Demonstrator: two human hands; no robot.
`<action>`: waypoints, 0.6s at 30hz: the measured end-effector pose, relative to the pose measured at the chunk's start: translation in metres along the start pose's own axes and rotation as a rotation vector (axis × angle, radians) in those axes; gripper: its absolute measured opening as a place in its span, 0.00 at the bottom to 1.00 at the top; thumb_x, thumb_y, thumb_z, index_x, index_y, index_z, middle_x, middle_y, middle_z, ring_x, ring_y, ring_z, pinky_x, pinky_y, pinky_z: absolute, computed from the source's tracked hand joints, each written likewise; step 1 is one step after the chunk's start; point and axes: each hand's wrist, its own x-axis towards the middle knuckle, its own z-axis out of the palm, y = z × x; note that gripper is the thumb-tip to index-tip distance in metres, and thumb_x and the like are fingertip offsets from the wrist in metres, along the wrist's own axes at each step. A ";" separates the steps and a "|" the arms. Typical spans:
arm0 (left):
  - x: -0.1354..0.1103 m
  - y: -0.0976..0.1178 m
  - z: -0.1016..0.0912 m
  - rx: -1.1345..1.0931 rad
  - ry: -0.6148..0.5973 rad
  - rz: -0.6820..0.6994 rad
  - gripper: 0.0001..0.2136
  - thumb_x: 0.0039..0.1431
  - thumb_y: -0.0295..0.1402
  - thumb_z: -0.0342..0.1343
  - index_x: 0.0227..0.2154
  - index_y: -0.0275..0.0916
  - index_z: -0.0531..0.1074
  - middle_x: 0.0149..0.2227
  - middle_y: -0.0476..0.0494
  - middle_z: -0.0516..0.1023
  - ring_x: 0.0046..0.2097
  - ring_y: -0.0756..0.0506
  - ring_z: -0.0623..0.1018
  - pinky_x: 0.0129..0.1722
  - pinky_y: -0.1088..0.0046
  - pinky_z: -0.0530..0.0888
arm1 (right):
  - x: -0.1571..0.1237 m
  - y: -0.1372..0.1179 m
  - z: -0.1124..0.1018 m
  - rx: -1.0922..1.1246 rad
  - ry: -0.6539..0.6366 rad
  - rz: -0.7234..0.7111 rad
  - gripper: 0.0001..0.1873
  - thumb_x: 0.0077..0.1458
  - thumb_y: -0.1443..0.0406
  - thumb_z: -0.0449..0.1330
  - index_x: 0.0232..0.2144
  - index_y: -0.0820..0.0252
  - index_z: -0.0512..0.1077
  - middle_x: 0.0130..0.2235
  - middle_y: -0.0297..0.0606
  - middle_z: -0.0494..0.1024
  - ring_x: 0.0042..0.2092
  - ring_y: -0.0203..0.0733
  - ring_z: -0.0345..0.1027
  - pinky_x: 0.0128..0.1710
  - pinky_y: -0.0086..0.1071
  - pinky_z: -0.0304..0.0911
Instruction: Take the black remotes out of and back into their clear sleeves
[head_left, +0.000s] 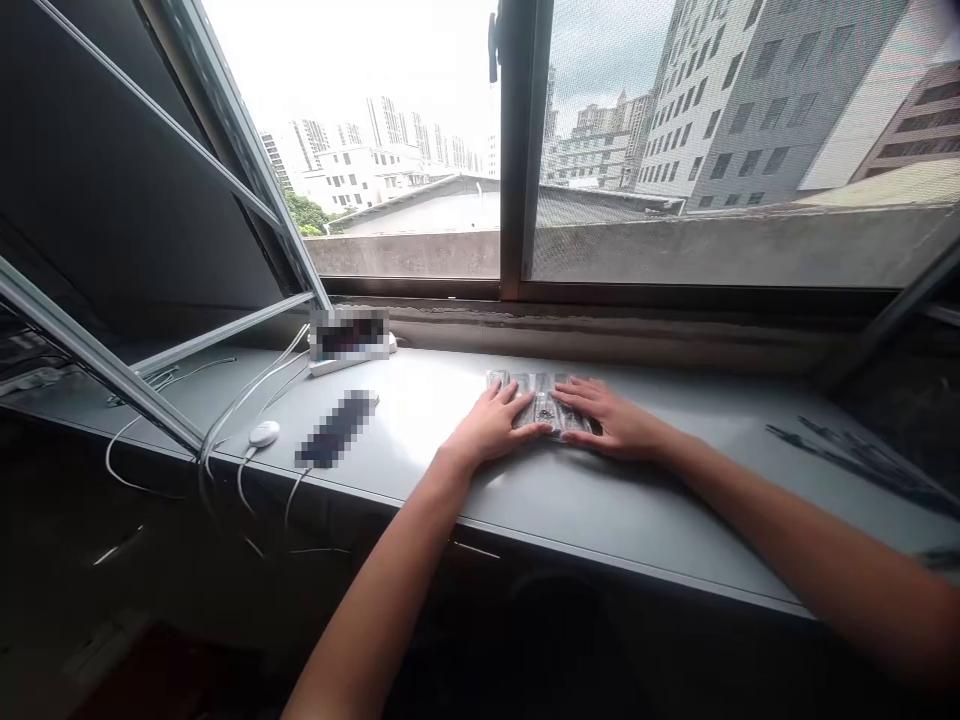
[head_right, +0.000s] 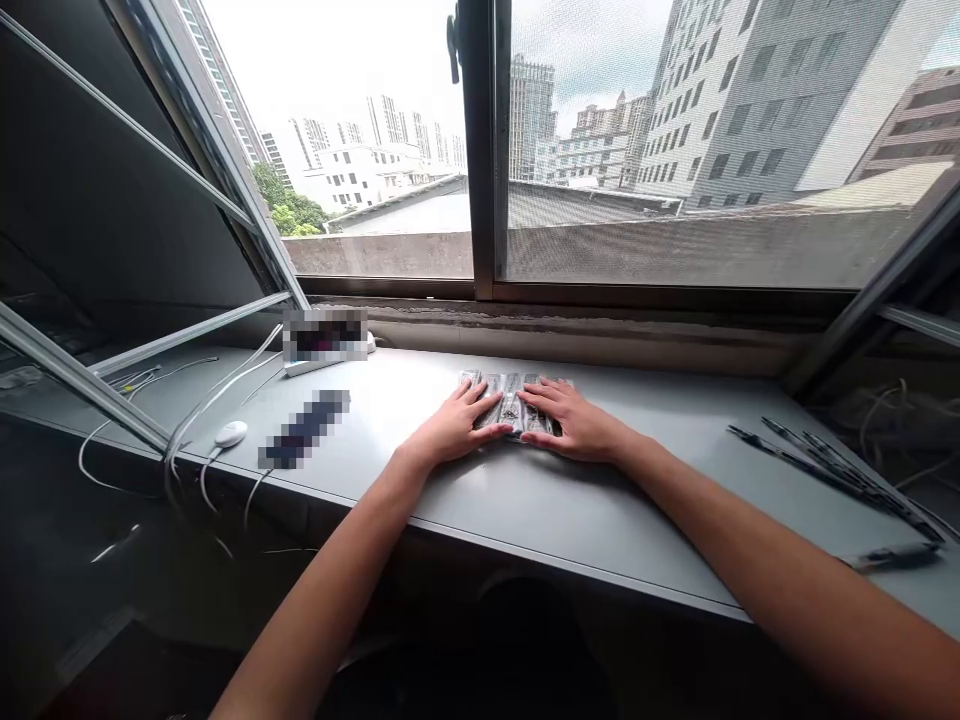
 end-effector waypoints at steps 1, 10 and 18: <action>0.000 -0.001 0.000 0.001 -0.001 0.013 0.41 0.67 0.65 0.54 0.74 0.44 0.68 0.79 0.32 0.57 0.81 0.26 0.48 0.78 0.48 0.49 | -0.001 -0.001 0.000 -0.006 -0.015 -0.010 0.44 0.67 0.39 0.63 0.77 0.44 0.61 0.78 0.45 0.60 0.79 0.69 0.47 0.76 0.72 0.42; 0.001 0.005 0.001 0.095 0.023 0.072 0.31 0.72 0.59 0.53 0.71 0.50 0.71 0.75 0.35 0.65 0.79 0.26 0.56 0.77 0.42 0.46 | -0.003 -0.010 0.009 -0.091 -0.014 -0.009 0.45 0.70 0.40 0.59 0.80 0.48 0.55 0.79 0.48 0.54 0.80 0.65 0.45 0.77 0.68 0.42; 0.008 0.000 0.006 0.288 -0.046 0.089 0.37 0.72 0.59 0.54 0.76 0.46 0.62 0.79 0.32 0.58 0.79 0.31 0.57 0.78 0.44 0.50 | 0.010 0.001 0.017 -0.051 -0.045 -0.007 0.47 0.69 0.37 0.58 0.79 0.52 0.59 0.78 0.49 0.56 0.79 0.64 0.48 0.78 0.62 0.45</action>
